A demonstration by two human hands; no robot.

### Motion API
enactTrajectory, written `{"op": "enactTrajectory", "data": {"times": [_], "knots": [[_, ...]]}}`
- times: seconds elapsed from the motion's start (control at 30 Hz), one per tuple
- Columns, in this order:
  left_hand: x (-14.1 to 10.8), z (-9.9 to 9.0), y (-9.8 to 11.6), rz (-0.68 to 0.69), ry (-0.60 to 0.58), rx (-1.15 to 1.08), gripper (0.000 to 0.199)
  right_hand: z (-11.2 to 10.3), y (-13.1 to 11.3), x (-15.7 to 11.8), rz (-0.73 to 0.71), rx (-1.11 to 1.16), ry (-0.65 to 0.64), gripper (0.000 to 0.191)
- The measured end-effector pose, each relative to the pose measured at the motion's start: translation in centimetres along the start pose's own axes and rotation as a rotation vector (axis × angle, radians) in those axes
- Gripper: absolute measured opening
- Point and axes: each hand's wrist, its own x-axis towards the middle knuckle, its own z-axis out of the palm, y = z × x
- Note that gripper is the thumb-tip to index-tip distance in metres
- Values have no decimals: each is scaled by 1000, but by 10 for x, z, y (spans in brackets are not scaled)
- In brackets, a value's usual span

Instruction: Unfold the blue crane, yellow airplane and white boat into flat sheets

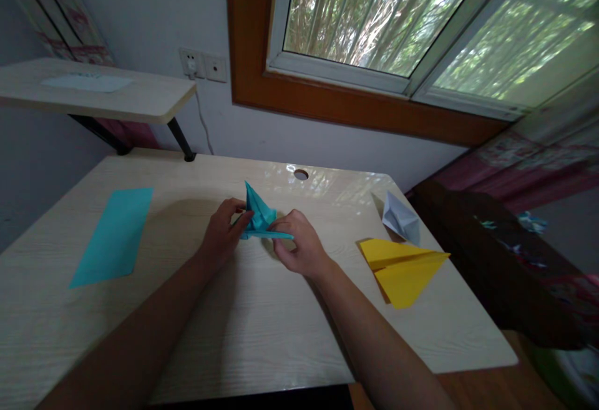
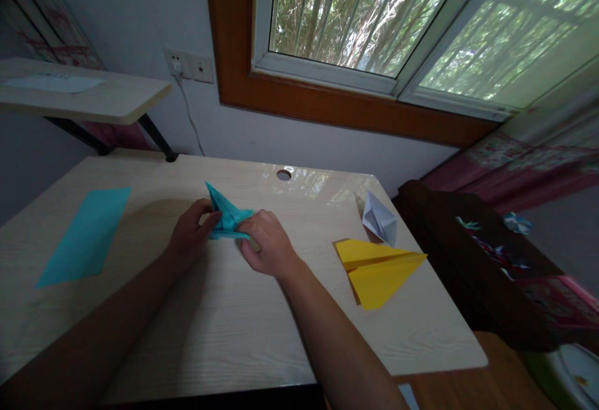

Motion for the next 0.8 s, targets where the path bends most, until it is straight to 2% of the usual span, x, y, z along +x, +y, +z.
{"op": "enactTrajectory", "data": {"times": [0.1,0.3,0.5,0.8], "knots": [[0,-1,2,-23,-32,-59,30,0,-2,0,-13,-7,-15,27],[-2,-4,-1,19,-56,-86,30,-1,2,-2,3,-10,19,26],[-2,-6,-1,3,-30,-57,32,-5,6,0,36,72,131,20],[2,-10,5,-68,39,-108,30,-2,7,2,59,133,126,11]]}}
